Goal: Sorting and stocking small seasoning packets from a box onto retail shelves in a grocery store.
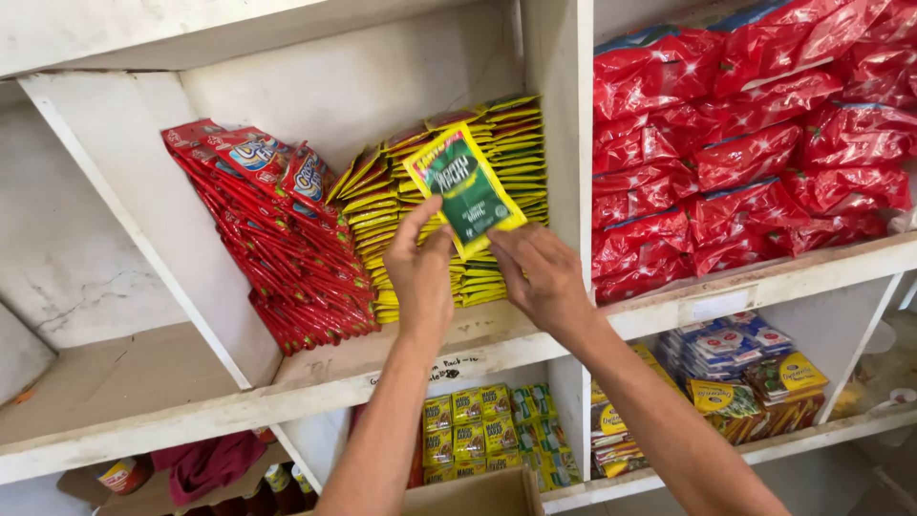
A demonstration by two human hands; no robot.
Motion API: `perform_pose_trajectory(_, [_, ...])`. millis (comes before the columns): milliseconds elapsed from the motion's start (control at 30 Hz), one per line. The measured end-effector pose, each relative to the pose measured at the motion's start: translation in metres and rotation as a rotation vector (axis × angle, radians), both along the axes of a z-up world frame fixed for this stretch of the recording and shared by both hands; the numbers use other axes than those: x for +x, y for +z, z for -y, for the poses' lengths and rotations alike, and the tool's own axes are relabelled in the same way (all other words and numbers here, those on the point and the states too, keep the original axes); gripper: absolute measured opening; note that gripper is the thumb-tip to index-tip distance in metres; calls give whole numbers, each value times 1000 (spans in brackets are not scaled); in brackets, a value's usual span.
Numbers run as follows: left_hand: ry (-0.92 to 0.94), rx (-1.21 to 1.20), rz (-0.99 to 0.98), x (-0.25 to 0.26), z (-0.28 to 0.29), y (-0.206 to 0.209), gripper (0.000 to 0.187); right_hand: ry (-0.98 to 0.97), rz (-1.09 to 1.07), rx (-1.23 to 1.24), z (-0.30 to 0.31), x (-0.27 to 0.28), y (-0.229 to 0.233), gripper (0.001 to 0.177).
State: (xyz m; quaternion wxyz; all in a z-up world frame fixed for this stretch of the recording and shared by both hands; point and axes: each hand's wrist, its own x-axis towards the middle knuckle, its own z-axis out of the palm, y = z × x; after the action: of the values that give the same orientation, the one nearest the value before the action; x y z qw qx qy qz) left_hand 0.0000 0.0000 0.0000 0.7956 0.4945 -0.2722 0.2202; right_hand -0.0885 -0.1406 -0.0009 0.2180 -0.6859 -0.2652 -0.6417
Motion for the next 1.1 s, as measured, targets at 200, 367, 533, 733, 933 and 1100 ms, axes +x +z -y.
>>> perform_pose_trajectory(200, [-141,100,20,31,-6,73,52,47,24,10,10,49,48,24])
perform_pose_trajectory(367, [-166,157,80,98,-16,99,51,26,76,0,10,86,83,20])
perform_pose_trajectory(533, [-175,128,68,117,-25,120,40,13,123,-44,6,118,100,18])
perform_pose_trajectory(733, [-86,167,29,164,-23,120,34,-96,110,-84,-5,145,109,12])
perform_pose_trajectory(933, [213,312,122,159,-26,115,26,-181,-52,-14,-16,176,102,3])
perform_pose_trajectory(1100, [693,745,611,150,-42,114,33,-262,179,-55,-24,170,106,13])
